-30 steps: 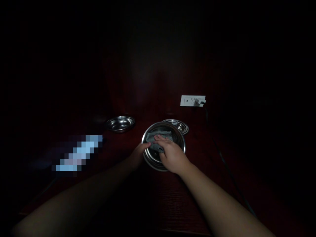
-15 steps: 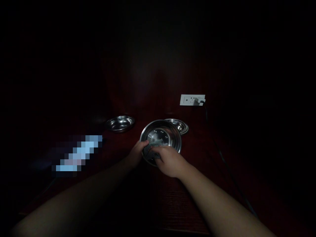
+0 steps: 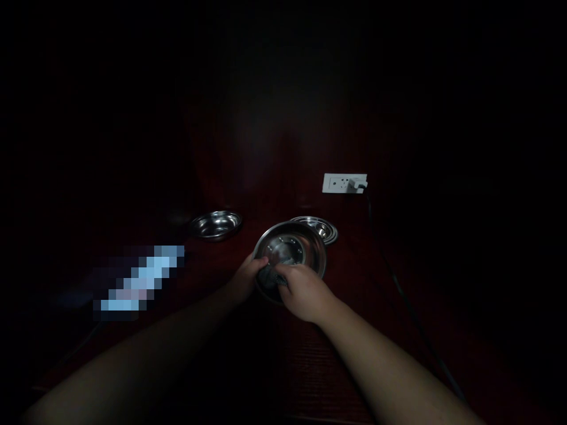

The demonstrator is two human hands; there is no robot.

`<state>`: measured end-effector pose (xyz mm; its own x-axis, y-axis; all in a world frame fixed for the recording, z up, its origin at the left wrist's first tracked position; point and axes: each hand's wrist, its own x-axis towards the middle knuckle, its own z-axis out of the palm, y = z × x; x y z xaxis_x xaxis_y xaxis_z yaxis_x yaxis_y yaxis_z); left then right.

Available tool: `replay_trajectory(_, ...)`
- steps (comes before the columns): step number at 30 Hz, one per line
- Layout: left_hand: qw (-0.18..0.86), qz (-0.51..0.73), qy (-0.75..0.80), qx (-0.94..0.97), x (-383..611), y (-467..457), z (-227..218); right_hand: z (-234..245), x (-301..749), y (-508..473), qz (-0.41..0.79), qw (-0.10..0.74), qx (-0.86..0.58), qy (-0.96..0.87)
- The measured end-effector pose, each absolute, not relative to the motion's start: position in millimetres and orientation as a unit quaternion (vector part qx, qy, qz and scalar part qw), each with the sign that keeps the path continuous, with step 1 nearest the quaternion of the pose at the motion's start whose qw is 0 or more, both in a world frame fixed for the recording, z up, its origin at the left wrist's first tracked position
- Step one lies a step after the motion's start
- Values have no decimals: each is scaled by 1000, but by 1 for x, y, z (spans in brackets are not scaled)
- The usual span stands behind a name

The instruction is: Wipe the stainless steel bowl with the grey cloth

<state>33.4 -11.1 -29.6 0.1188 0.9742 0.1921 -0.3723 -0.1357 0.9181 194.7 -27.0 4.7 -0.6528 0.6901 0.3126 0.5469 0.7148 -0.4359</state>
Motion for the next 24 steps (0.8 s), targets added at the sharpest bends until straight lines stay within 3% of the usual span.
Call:
replay_trajectory(5,553,614,392,406,33,-9,-27,-2,195,-27,129,286,-269,-911)
replay_trajectory(11,590,586,347,433,40,-18,-21,-2,198,-23,95,307,-263,-910)
replay_trajectory(17,635,570,292,432,43,-24,-22,2,206,-13,3,356,-340,-870)
replay_trajectory(24,600,587,324,438,43,-26,-18,3,207,-9,-22,330,-432,-839)
